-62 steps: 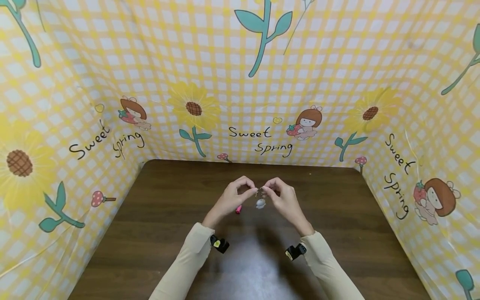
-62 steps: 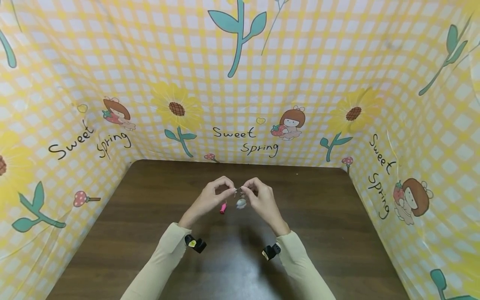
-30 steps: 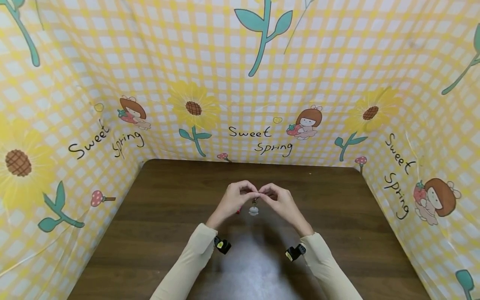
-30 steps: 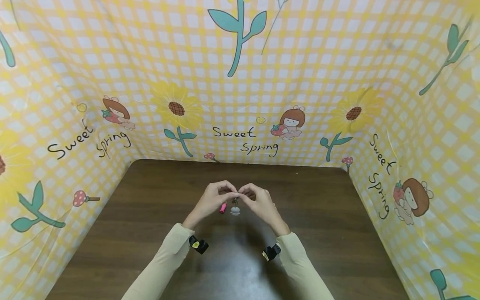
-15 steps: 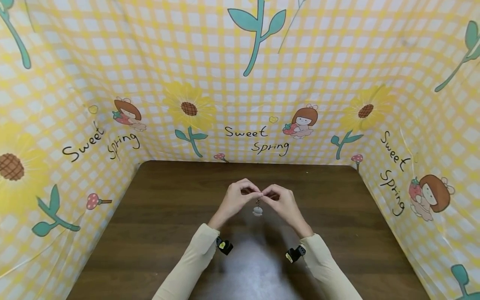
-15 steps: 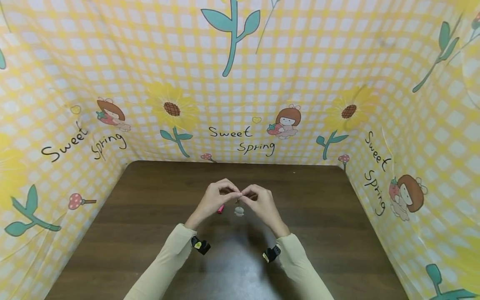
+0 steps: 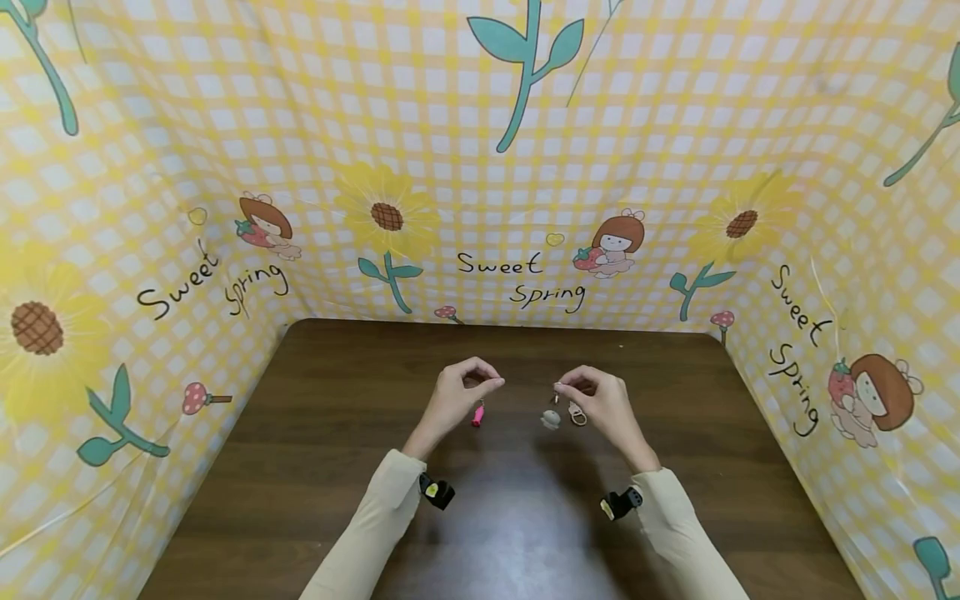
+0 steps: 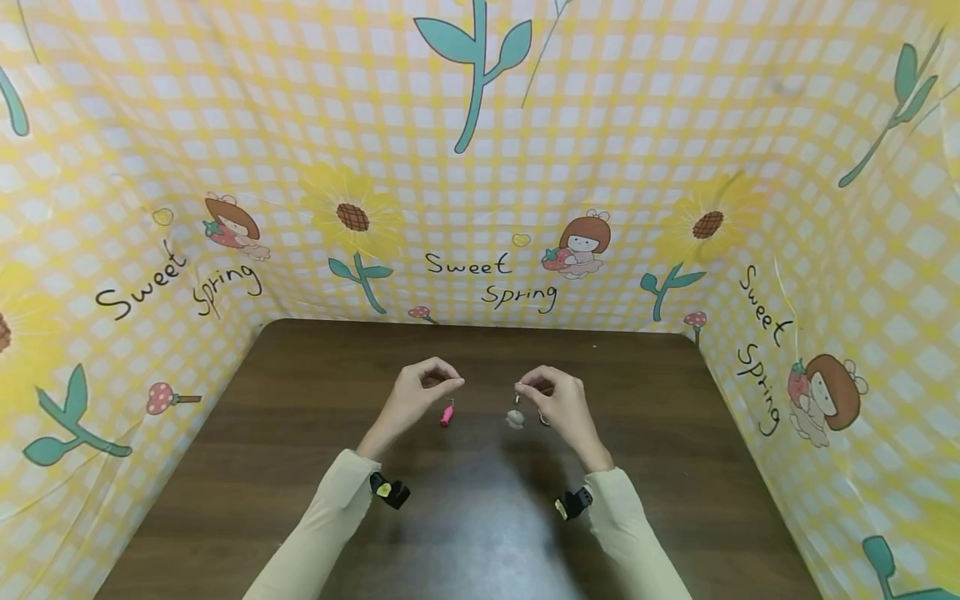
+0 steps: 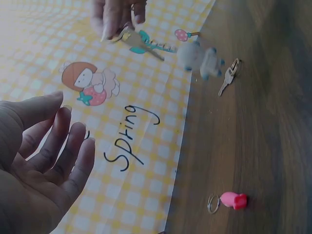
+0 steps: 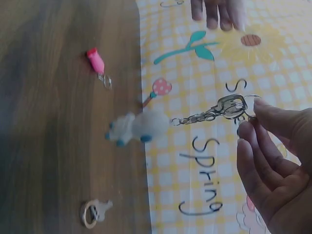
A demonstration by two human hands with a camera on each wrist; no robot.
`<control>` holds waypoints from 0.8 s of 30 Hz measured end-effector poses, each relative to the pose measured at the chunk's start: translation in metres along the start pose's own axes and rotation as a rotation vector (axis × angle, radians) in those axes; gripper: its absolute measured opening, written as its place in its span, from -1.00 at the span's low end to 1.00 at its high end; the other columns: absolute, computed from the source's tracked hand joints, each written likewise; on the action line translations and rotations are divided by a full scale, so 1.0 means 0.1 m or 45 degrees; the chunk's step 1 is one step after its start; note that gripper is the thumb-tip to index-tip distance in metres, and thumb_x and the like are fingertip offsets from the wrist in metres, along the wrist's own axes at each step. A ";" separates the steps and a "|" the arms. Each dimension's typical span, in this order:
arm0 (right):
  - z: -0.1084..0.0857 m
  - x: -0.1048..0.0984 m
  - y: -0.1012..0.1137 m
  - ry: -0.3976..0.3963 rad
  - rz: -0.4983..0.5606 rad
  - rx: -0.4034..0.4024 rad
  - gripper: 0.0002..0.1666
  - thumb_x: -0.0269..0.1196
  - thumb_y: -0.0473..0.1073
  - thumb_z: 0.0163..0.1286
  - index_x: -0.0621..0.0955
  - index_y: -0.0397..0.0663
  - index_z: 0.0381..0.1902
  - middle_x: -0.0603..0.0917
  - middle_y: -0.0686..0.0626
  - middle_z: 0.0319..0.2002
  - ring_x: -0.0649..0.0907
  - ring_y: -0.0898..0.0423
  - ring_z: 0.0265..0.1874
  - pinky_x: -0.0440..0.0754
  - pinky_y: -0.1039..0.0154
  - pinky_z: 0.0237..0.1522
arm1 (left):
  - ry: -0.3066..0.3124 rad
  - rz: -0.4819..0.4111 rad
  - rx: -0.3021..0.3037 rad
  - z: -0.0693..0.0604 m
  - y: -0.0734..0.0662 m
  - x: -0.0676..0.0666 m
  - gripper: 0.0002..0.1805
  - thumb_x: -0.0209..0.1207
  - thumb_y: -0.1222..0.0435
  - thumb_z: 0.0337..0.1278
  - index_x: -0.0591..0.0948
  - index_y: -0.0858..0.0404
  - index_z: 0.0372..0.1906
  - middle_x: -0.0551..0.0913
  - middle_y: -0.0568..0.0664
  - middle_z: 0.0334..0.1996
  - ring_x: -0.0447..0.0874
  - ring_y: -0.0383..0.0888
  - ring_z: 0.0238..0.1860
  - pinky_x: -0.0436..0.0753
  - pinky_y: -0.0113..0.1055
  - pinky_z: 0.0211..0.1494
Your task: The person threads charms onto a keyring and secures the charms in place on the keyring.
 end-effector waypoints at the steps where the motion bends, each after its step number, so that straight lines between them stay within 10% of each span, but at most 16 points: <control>1: -0.01 -0.03 -0.02 -0.010 -0.016 0.008 -0.91 0.50 -0.25 0.37 0.77 -0.16 -0.28 0.81 0.02 -0.38 0.77 0.10 -0.38 0.72 0.31 -0.27 | -0.004 -0.006 -0.002 -0.01 0.00 -0.02 -0.92 0.43 0.31 0.34 0.76 0.25 -0.22 0.75 -0.02 -0.30 0.69 -0.06 -0.35 0.64 -0.36 -0.27; 18: -0.19 -0.50 -0.39 -0.221 -0.198 0.118 -0.93 0.50 -0.31 0.35 0.78 -0.16 -0.33 0.80 -0.08 -0.39 0.69 0.32 -0.42 0.56 0.56 -0.35 | -0.004 -0.004 -0.042 -0.03 0.05 -0.09 -0.87 0.37 0.40 0.38 0.72 0.43 -0.16 0.74 0.25 -0.23 0.69 0.32 -0.21 0.66 -0.28 -0.18; 24: -0.31 -0.69 -0.59 -0.240 -0.280 0.214 -0.91 0.49 -0.28 0.37 0.79 -0.19 -0.31 0.81 -0.11 -0.38 0.67 0.36 -0.44 0.53 0.55 -0.37 | 0.023 -0.002 -0.041 -0.11 -0.20 -0.13 -0.90 0.33 0.45 0.39 0.70 0.47 -0.16 0.73 0.28 -0.24 0.69 0.17 -0.25 0.70 -0.24 -0.15</control>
Point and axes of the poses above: each hand's wrist, its own z-axis towards the middle knuckle, its own x-axis out of the palm, y = z × x, the point moved 2 cm from there along z, towards the middle knuckle
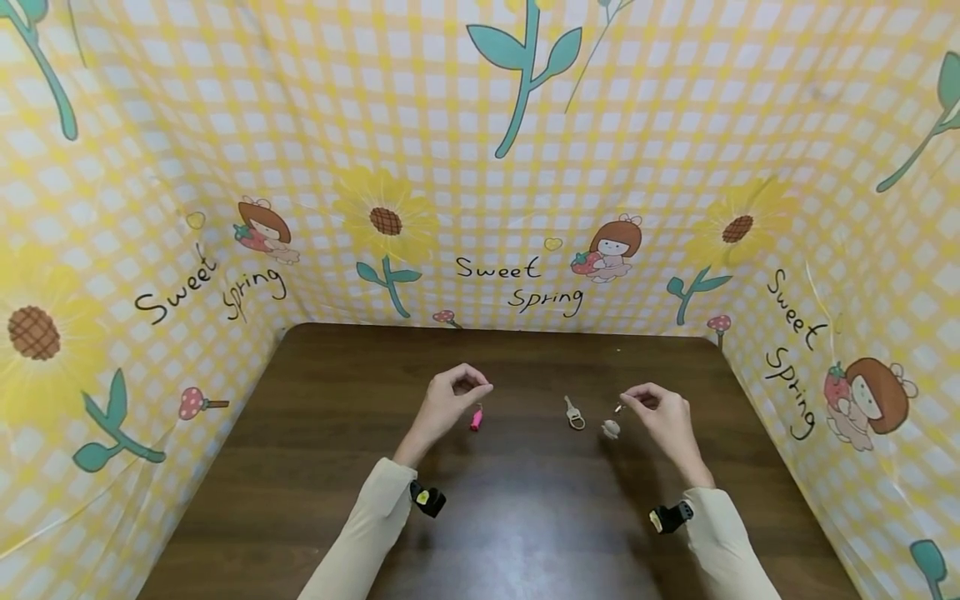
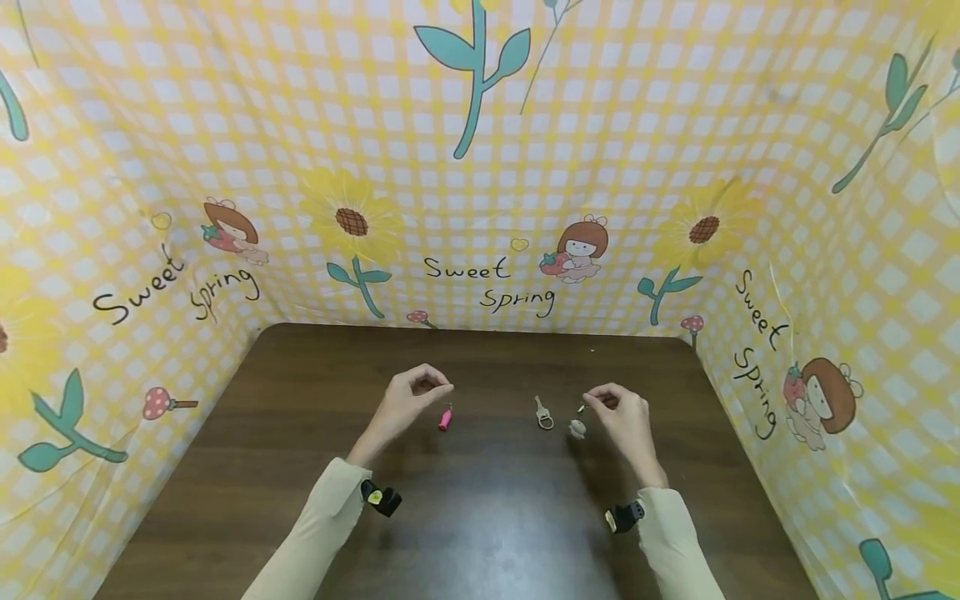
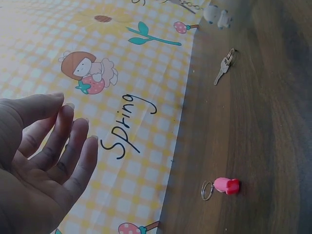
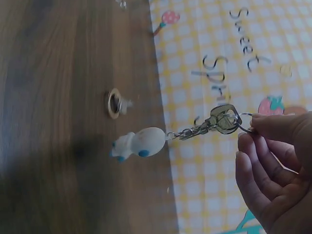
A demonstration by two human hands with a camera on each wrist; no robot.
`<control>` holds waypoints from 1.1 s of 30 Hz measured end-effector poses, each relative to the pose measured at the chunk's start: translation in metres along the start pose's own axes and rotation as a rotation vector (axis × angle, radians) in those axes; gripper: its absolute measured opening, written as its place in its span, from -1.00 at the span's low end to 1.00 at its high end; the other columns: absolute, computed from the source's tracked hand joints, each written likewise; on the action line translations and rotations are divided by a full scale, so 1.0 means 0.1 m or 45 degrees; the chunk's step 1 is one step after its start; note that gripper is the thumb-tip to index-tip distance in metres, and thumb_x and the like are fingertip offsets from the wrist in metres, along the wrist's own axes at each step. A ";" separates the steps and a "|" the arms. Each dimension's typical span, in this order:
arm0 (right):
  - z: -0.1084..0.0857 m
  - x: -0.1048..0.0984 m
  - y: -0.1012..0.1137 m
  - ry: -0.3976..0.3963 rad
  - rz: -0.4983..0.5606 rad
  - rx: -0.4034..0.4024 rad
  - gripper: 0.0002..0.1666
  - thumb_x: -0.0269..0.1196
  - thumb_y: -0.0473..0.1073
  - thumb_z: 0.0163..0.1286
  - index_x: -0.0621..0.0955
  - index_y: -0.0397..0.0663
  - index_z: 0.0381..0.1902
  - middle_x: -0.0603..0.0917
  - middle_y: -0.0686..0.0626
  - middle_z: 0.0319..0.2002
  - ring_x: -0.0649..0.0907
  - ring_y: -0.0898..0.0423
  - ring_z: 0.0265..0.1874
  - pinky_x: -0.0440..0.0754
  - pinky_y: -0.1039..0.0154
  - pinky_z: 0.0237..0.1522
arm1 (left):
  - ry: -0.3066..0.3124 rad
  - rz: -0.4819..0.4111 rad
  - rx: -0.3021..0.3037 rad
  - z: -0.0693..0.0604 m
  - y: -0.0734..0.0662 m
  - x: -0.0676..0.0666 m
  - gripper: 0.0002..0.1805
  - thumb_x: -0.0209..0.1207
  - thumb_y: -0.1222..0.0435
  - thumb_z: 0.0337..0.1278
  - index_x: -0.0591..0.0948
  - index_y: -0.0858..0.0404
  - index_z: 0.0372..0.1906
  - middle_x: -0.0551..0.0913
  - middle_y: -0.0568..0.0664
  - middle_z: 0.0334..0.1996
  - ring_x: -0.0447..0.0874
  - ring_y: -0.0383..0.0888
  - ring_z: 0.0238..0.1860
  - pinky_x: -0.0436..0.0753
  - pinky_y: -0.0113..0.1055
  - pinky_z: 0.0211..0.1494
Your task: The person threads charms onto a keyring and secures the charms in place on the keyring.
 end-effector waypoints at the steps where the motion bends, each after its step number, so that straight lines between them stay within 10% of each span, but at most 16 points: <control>1: -0.01 -0.03 -0.03 -0.003 -0.008 0.016 -0.91 0.49 -0.27 0.38 0.79 -0.20 -0.31 0.81 -0.12 -0.38 0.66 0.37 -0.45 0.52 0.55 -0.38 | -0.001 -0.001 0.008 -0.02 -0.05 -0.01 -0.90 0.33 0.45 0.39 0.69 0.47 -0.17 0.73 0.28 -0.25 0.69 0.13 -0.26 0.71 -0.22 -0.15; 12: -0.17 -0.26 -0.42 -0.053 -0.112 0.201 -0.86 0.46 -0.25 0.41 0.79 -0.27 -0.28 0.81 -0.17 -0.37 0.58 0.46 -0.48 0.46 0.54 -0.38 | 0.007 -0.020 0.009 -0.05 -0.04 0.02 -0.91 0.33 0.46 0.38 0.69 0.47 -0.18 0.72 0.33 -0.26 0.65 0.02 -0.31 0.61 -0.41 -0.22; 28: -0.47 -0.32 -0.95 0.016 -0.171 0.419 -0.78 0.42 -0.25 0.43 0.76 -0.39 -0.20 0.81 -0.14 -0.41 0.61 0.34 -0.54 0.48 0.35 -0.40 | 0.031 -0.024 -0.027 -0.10 0.06 -0.01 -0.91 0.31 0.46 0.41 0.69 0.47 -0.16 0.70 0.43 -0.23 0.64 0.45 -0.17 0.57 -0.45 -0.19; 33: -0.52 -0.31 -1.02 0.059 -0.117 0.475 -0.75 0.39 -0.27 0.44 0.73 -0.46 -0.16 0.79 -0.09 -0.46 0.64 0.30 -0.59 0.53 0.42 -0.48 | 0.030 -0.019 -0.036 -0.02 0.33 0.03 -0.90 0.32 0.44 0.40 0.69 0.45 -0.14 0.71 0.42 -0.22 0.65 0.42 -0.18 0.56 -0.45 -0.20</control>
Point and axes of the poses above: each hand's wrist, its own z-axis towards the middle knuckle, its own x-axis out of the palm, y = z × x, the point moved 2 cm from there along z, towards the middle knuckle
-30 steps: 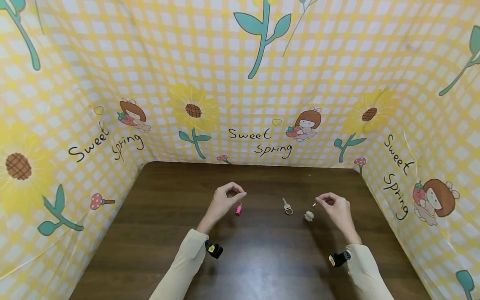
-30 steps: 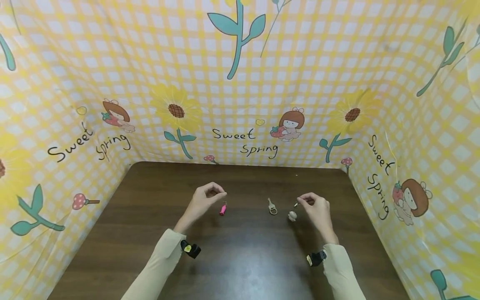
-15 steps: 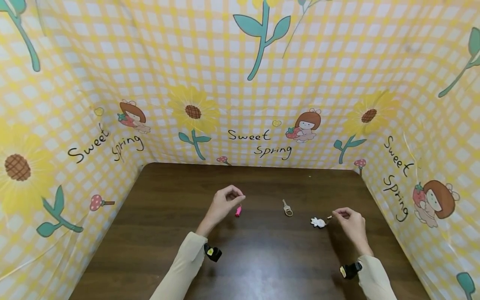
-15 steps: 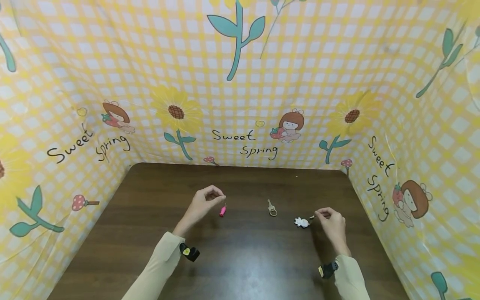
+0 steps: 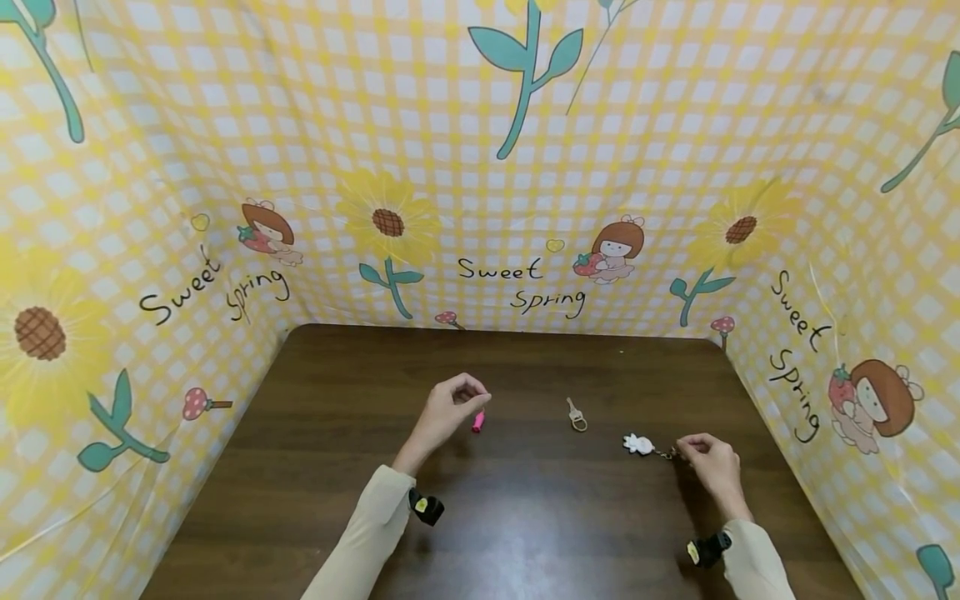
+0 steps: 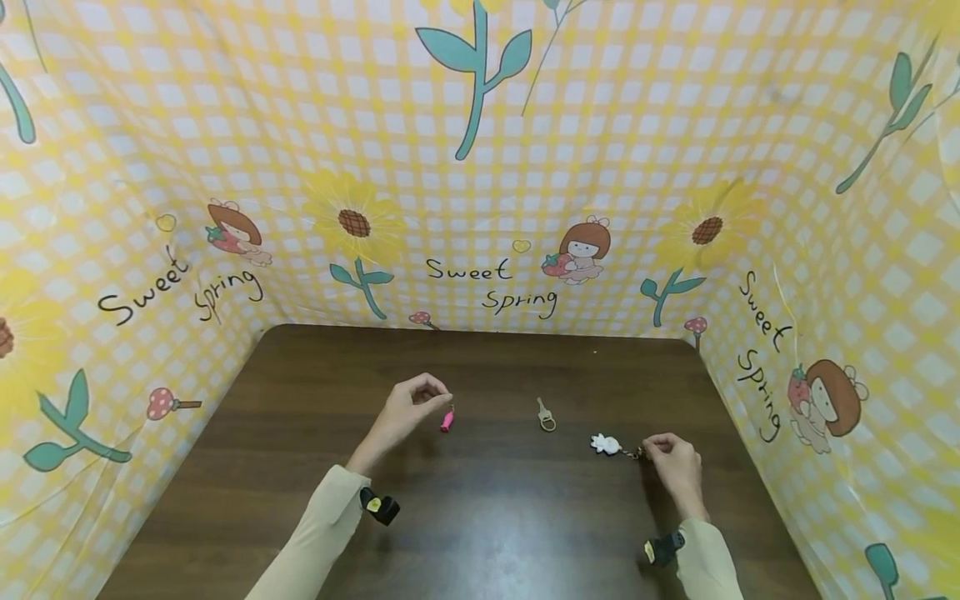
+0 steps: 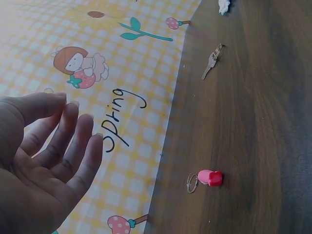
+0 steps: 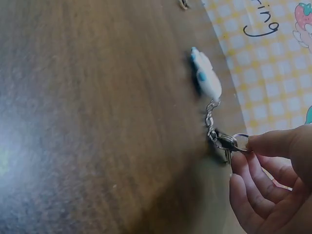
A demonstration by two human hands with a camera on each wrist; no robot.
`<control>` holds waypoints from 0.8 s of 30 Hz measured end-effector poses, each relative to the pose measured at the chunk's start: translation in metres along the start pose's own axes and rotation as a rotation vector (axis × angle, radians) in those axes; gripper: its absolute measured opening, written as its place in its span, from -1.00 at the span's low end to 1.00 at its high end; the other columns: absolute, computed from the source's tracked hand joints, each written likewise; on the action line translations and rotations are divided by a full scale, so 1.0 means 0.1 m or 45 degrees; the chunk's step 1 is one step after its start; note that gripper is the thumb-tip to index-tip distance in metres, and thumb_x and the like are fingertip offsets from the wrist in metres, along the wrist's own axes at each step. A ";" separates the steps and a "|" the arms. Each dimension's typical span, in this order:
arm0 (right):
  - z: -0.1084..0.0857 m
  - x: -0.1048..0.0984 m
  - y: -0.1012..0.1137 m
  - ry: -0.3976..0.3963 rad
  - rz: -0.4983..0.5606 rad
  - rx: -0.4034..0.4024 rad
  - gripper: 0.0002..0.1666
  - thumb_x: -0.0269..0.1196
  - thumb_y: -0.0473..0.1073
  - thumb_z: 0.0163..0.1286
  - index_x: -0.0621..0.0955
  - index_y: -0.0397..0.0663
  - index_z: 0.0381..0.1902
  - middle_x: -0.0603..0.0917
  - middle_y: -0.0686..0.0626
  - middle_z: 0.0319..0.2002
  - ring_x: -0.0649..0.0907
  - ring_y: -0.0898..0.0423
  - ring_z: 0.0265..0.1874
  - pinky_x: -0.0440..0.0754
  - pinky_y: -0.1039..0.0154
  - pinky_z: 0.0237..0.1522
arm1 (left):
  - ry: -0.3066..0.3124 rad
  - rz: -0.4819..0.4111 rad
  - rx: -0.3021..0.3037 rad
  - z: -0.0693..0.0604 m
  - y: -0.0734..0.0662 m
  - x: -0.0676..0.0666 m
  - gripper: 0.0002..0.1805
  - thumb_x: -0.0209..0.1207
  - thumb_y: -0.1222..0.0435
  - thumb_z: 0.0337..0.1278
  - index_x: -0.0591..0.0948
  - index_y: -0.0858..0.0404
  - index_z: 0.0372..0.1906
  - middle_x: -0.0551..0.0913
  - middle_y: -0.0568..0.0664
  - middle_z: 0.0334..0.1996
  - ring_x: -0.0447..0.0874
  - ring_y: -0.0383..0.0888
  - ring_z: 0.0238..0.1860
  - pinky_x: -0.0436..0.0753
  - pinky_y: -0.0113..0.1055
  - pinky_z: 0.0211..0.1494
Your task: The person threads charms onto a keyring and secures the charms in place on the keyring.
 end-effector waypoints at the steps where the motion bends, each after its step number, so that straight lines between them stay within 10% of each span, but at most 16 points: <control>1: 0.00 0.00 -0.01 0.008 0.008 0.003 -0.75 0.38 -0.28 0.45 0.72 -0.48 -0.16 0.79 -0.09 -0.46 0.64 0.31 -0.59 0.53 0.43 -0.50 | -0.001 0.000 0.001 0.02 0.05 0.00 -0.90 0.33 0.43 0.40 0.70 0.43 -0.14 0.72 0.40 -0.23 0.65 0.40 -0.18 0.57 -0.45 -0.20; 9: -0.04 0.00 -0.11 0.049 -0.020 0.029 -0.74 0.33 -0.29 0.45 0.70 -0.50 -0.14 0.80 -0.13 -0.43 0.64 0.32 -0.57 0.53 0.39 -0.46 | -0.009 0.031 0.013 0.02 0.14 -0.01 -0.93 0.38 0.36 0.38 0.72 0.30 -0.18 0.76 0.23 -0.26 0.68 0.18 -0.24 0.60 -0.41 -0.19; 18: -0.02 -0.08 -0.02 -0.073 -0.177 0.015 -0.78 0.26 -0.25 0.38 0.74 -0.32 -0.18 0.81 -0.25 -0.25 0.73 -0.36 -0.12 0.57 -0.19 -0.13 | -0.007 0.053 -0.003 0.03 0.15 -0.04 -0.95 0.37 0.38 0.38 0.72 0.30 -0.20 0.76 0.23 -0.27 0.67 0.18 -0.25 0.59 -0.41 -0.20; 24: -0.01 -0.04 0.19 -0.104 -0.129 -0.079 -0.85 0.31 -0.30 0.40 0.75 -0.30 -0.18 0.81 -0.23 -0.27 0.77 -0.17 -0.24 0.58 -0.14 -0.16 | -0.013 0.046 -0.018 0.03 0.17 -0.06 -0.94 0.37 0.37 0.38 0.72 0.30 -0.20 0.76 0.25 -0.26 0.69 -0.11 -0.33 0.67 -0.27 -0.18</control>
Point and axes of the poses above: each hand's wrist, its own z-axis towards the middle knuckle, its own x-axis out of the palm, y = z × x, the point moved 2 cm from there along z, towards the middle knuckle
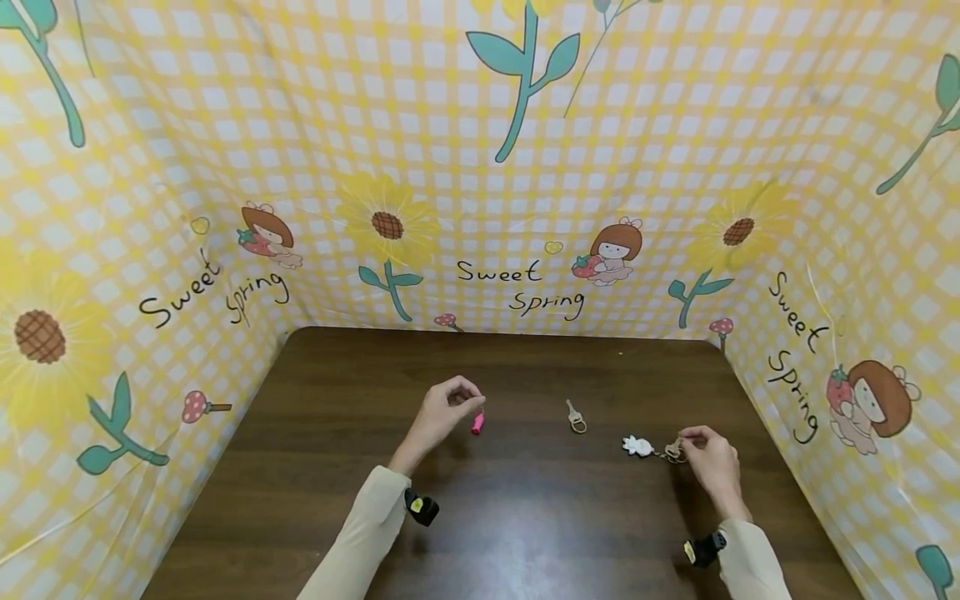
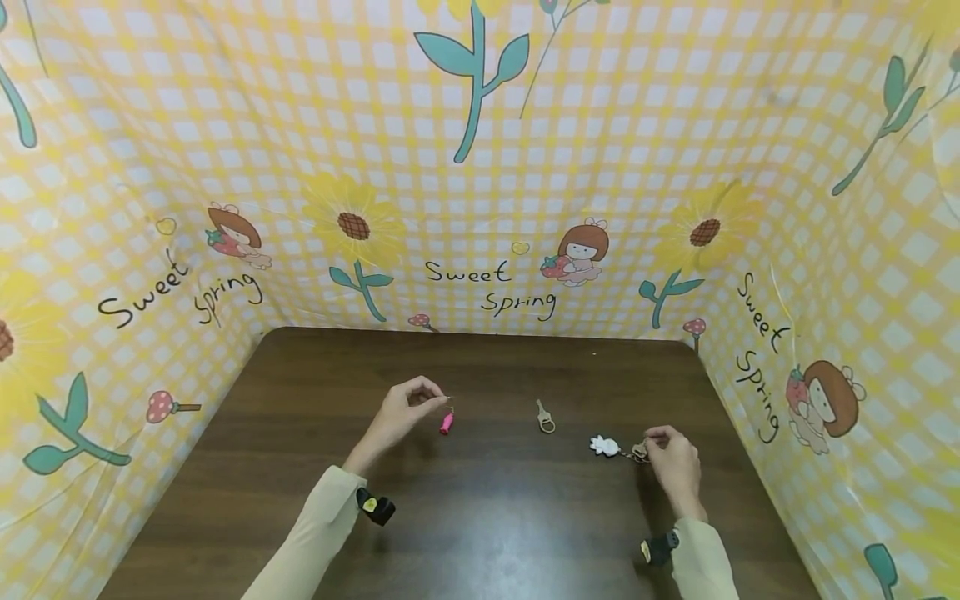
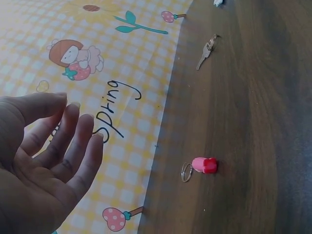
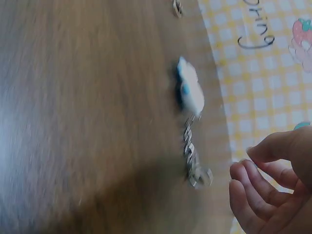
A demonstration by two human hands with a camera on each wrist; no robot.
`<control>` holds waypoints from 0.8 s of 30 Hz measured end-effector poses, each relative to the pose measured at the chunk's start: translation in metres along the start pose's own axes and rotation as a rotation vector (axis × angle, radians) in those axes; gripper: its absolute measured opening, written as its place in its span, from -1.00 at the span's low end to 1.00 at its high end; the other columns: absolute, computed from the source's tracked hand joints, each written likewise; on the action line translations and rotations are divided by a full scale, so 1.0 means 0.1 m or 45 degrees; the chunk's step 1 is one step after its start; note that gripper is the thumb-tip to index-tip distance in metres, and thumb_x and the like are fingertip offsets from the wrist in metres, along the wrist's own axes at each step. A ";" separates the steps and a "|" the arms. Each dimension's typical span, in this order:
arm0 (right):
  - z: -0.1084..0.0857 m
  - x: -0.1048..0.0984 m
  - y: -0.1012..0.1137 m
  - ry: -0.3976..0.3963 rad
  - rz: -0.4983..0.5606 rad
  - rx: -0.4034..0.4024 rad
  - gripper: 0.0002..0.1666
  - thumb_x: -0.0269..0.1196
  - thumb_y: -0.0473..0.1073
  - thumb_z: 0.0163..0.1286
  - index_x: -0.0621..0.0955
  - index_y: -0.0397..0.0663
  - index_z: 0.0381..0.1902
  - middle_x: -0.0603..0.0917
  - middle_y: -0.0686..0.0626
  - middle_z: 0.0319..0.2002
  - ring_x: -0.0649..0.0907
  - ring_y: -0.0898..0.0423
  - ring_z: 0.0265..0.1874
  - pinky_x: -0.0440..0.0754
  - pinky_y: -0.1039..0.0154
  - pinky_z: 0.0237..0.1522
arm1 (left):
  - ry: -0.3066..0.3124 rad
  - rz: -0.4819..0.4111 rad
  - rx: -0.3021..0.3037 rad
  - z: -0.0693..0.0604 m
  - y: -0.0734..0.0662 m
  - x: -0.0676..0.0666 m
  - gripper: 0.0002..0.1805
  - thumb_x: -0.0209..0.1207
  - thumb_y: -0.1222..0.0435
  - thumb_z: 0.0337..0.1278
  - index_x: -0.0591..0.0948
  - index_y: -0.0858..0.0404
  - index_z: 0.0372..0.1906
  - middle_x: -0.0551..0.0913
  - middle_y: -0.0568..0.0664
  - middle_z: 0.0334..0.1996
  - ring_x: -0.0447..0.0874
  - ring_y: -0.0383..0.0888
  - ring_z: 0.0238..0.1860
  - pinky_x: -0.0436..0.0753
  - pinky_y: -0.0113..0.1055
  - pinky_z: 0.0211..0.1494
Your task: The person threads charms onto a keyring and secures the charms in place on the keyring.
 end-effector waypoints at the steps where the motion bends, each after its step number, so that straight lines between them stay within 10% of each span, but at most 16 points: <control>1: 0.00 0.01 0.04 -0.004 0.005 -0.016 -0.86 0.32 -0.31 0.40 0.75 -0.29 -0.18 0.81 -0.21 -0.29 0.76 -0.07 -0.29 0.58 -0.11 -0.17 | 0.000 -0.004 -0.005 0.00 0.01 0.00 -0.94 0.37 0.38 0.38 0.72 0.31 -0.19 0.76 0.25 -0.26 0.69 -0.13 -0.34 0.68 -0.25 -0.17; 7: 0.06 0.06 0.29 -0.011 0.062 -0.117 -0.89 0.35 -0.35 0.39 0.75 -0.28 -0.17 0.81 -0.17 -0.31 0.67 0.30 -0.40 0.57 0.14 -0.24 | -0.062 -0.027 0.007 0.02 0.09 0.00 -0.94 0.38 0.40 0.36 0.72 0.33 -0.21 0.75 0.25 -0.27 0.72 -0.11 -0.35 0.65 -0.38 -0.22; 24: 0.13 0.34 0.91 0.118 0.168 -0.283 -0.86 0.31 -0.41 0.41 0.74 -0.26 -0.12 0.79 -0.15 -0.26 0.79 -0.04 -0.25 0.65 0.18 -0.17 | -0.221 0.101 0.000 0.10 0.23 -0.06 -0.92 0.41 0.40 0.33 0.71 0.27 -0.28 0.71 -0.01 -0.37 0.62 -0.20 -0.35 0.57 -0.40 -0.24</control>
Point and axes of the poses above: each hand's wrist, its own z-axis towards the middle knuckle, its own x-axis out of the palm, y = z × x, the point moved 2 cm from there along z, towards the middle knuckle
